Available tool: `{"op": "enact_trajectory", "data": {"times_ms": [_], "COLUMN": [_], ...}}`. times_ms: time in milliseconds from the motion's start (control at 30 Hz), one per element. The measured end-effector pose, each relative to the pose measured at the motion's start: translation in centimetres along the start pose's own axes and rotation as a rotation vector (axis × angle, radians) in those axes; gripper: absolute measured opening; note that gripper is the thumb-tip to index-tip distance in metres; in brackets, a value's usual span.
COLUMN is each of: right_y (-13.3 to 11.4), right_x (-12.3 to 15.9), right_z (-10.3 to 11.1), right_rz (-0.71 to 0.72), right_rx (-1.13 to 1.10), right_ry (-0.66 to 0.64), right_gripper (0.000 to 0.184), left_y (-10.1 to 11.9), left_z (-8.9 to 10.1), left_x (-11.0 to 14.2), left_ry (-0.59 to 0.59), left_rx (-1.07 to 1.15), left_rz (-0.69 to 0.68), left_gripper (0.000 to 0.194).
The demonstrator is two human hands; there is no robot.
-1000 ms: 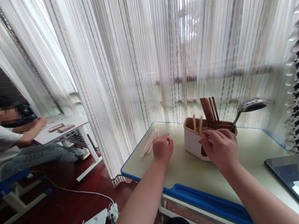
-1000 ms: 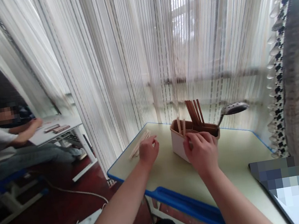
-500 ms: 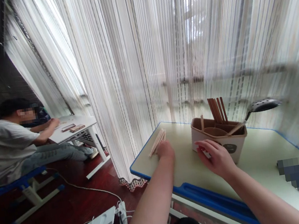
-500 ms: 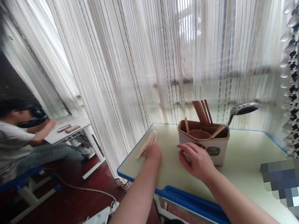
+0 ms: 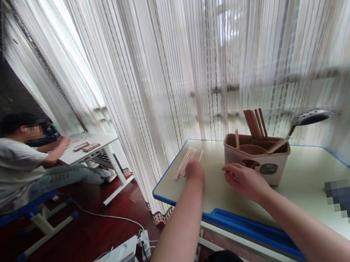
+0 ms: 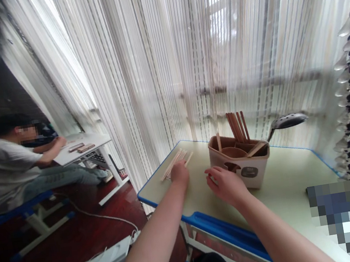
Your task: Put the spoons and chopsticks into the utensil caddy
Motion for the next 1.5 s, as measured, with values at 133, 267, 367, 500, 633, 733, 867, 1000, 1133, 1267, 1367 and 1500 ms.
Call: {"op": "enact_trajectory", "data": {"times_ms": [133,267,367,500,633,733,867,1000,1133,1267,1367,1500], "right_y": [-0.1,-0.3,0.1,2.1,2.9,2.8,2.6,1.8,1.1,1.1,1.0,0.6], "right_x": [-0.1,-0.2,-0.2,0.4,0.5,0.4,0.4,0.2,0.3,0.6,0.6,0.7], "right_z": [0.4,1.2,2.0,3.4,4.6,4.8,4.6,5.2,6.2,6.8,7.6,8.9], "right_rz": [-0.021,-0.02,-0.056,-0.344,-0.483,-0.513,-0.508,-0.41,-0.316,-0.291,-0.232,-0.133], "right_rx": [-0.008,-0.045,-0.101,-0.252,-0.488,-0.573,-0.576,-0.545,-0.52,-0.478,-0.357,-0.195], "right_ry": [-0.007,0.052,0.203,0.414,0.507,0.497,0.488,0.517,0.596,0.649,0.666,0.686], "right_gripper": [0.025,0.026,0.026,0.029,0.039,0.041,0.038,0.033,0.026,0.022,0.017,0.013], "left_y": [0.5,2.4,4.0,6.0,7.1,7.3,7.6,8.2,8.7,9.3,9.4,9.2], "left_z": [0.7,2.2,2.9,2.7,2.2,2.2,2.2,1.7,1.6,1.5,1.4,1.3], "left_x": [-0.1,0.5,1.8,4.1,5.8,6.5,7.6,8.1,7.6,7.7,7.9,7.5], "left_ry": [0.075,0.219,0.288,0.318,0.291,0.269,0.255,0.237,0.21,0.122,0.099,0.127], "left_rx": [0.03,0.213,0.297,0.337,0.292,0.247,0.173,0.15,0.196,0.217,0.236,0.272], "left_rz": [-0.023,-0.193,-0.327,-0.542,-0.704,-0.786,-0.912,-0.946,-0.862,-0.874,-0.858,-0.777], "left_gripper": [0.035,0.038,0.033,0.025,0.021,0.016,0.014,0.02,0.04,0.047,0.045,0.034]}}
Point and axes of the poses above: each hand's wrist, its own x-axis away from the middle knuckle, its own z-axis out of the back of the hand, y = z × x, the point moved 5 cm from there along -x, towards the middle knuckle, and after that the axes turned 8 degrees about z, right-handed, at the moved point
